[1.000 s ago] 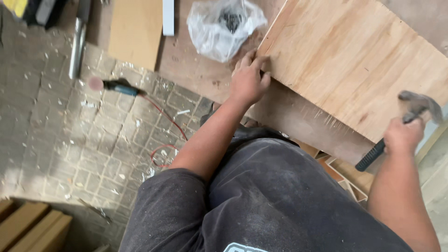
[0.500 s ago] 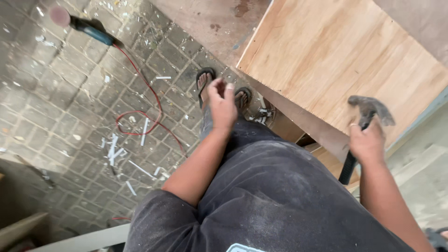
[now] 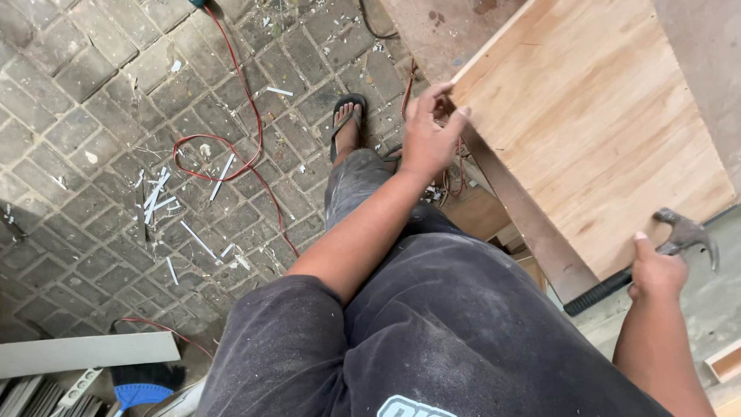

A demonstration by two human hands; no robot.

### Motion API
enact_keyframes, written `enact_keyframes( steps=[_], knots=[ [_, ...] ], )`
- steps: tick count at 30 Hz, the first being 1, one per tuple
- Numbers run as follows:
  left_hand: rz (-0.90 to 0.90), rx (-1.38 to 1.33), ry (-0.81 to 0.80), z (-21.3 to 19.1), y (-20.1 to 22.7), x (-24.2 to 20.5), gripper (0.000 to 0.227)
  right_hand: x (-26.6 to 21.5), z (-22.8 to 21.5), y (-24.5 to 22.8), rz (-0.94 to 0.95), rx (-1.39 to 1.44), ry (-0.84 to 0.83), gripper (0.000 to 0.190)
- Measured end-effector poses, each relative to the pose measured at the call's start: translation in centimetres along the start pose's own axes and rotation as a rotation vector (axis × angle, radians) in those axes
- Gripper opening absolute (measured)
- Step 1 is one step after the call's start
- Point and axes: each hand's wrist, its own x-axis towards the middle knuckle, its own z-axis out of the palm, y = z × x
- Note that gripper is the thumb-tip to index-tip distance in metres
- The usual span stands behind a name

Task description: The person hammers nails into a rectangular wooden board using a hammer. They repeatedly pick up nails from a plastic bag and drive them into the wood, occasionally repositioning the board on the workbench.

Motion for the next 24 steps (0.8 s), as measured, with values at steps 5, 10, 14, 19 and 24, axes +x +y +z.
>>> enact_keyframes(
  steps=[5, 10, 14, 19, 24],
  knots=[
    [0.112, -0.294, 0.066, -1.1, -3.0, 0.6, 0.036, -3.3, 1.3, -0.5, -0.07, -0.06, -0.037, 0.052],
    [-0.458, -0.751, -0.292, 5.3, -11.0, -3.1, 0.067, -5.5, 1.2, -1.1, -0.13, -0.217, -0.006, 0.058],
    [-0.34, -0.726, -0.248, 5.0, -8.8, -2.3, 0.086, -5.2, 1.1, 0.0, -0.247, -0.334, -0.038, 0.074],
    [-0.149, -0.583, -0.011, 5.4, -7.0, -1.5, 0.094, -6.3, 0.4, 0.5, -0.188, -0.619, -0.256, 0.084],
    [-0.152, -0.292, 0.108, 4.2, -4.3, -2.6, 0.083, -12.9, -0.5, -3.3, -0.102, -0.45, -0.262, 0.083]
  ],
)
